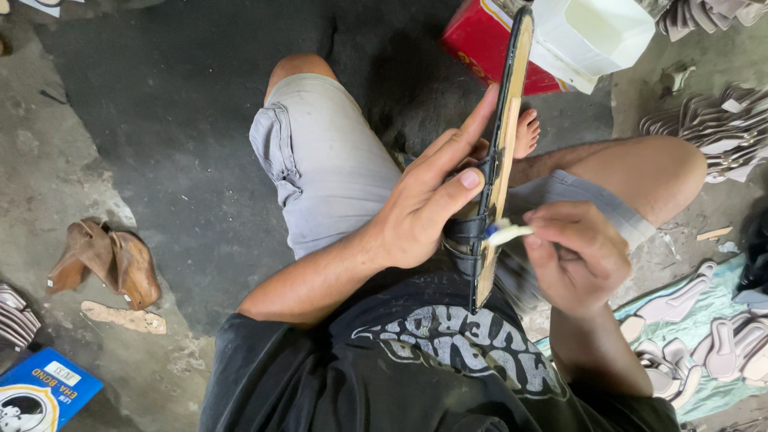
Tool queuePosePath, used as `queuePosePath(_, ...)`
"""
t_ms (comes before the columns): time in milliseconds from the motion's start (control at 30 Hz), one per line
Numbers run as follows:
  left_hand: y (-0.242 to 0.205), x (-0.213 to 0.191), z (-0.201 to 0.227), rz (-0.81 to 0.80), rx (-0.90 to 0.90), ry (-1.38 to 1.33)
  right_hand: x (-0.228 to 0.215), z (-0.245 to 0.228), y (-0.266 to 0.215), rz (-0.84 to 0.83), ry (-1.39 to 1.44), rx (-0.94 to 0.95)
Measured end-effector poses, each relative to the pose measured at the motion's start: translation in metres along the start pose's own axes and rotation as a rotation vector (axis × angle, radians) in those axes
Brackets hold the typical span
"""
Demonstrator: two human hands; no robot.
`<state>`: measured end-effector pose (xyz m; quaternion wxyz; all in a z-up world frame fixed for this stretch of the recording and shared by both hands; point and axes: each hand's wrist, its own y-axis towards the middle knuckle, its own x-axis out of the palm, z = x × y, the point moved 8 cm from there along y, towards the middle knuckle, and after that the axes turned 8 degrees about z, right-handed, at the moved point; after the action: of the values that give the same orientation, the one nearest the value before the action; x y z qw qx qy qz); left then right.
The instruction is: The person sits on the floor and applies glue to the edges of black slippers using a toothbrush. They repeatedly dip the toothbrush into a container and spread the glue along the slipper's perimeter, then place the finished slipper on a nearby rack.
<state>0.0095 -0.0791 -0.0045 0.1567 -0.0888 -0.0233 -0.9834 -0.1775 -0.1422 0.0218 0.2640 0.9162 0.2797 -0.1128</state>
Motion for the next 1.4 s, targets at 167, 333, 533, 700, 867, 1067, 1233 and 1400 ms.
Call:
queuePosePath(167, 0.001, -0.004, 0.001, 0.005, 0.005, -0.014, 0.002, -0.003, 0.002, -0.091, 0.031, -0.002)
queuePosePath(333, -0.001, -0.002, 0.001, -0.014, -0.030, -0.021, -0.001, -0.001, 0.002, -0.081, 0.010, 0.024)
queuePosePath(533, 0.001, -0.007, 0.003, 0.021, 0.006, -0.041, 0.001, -0.003, 0.005, -0.128, 0.057, -0.017)
queuePosePath(700, 0.000, -0.005, -0.001, 0.009, 0.001, -0.059, -0.002, 0.002, 0.001, -0.086, -0.013, 0.043)
queuePosePath(867, 0.000, -0.007, 0.002, 0.018, 0.014, -0.074, 0.000, -0.007, 0.006, -0.170, -0.020, -0.032)
queuePosePath(1067, -0.003, -0.004, 0.004, -0.017, 0.001, -0.006, -0.002, -0.005, 0.007, -0.100, -0.049, -0.001)
queuePosePath(1233, -0.003, -0.006, 0.003, 0.011, -0.010, -0.069, 0.001, -0.014, 0.006, -0.112, -0.054, -0.034)
queuePosePath(1400, -0.006, -0.006, 0.002, 0.026, -0.007, -0.040, 0.007, -0.014, 0.003, -0.074, -0.058, 0.073)
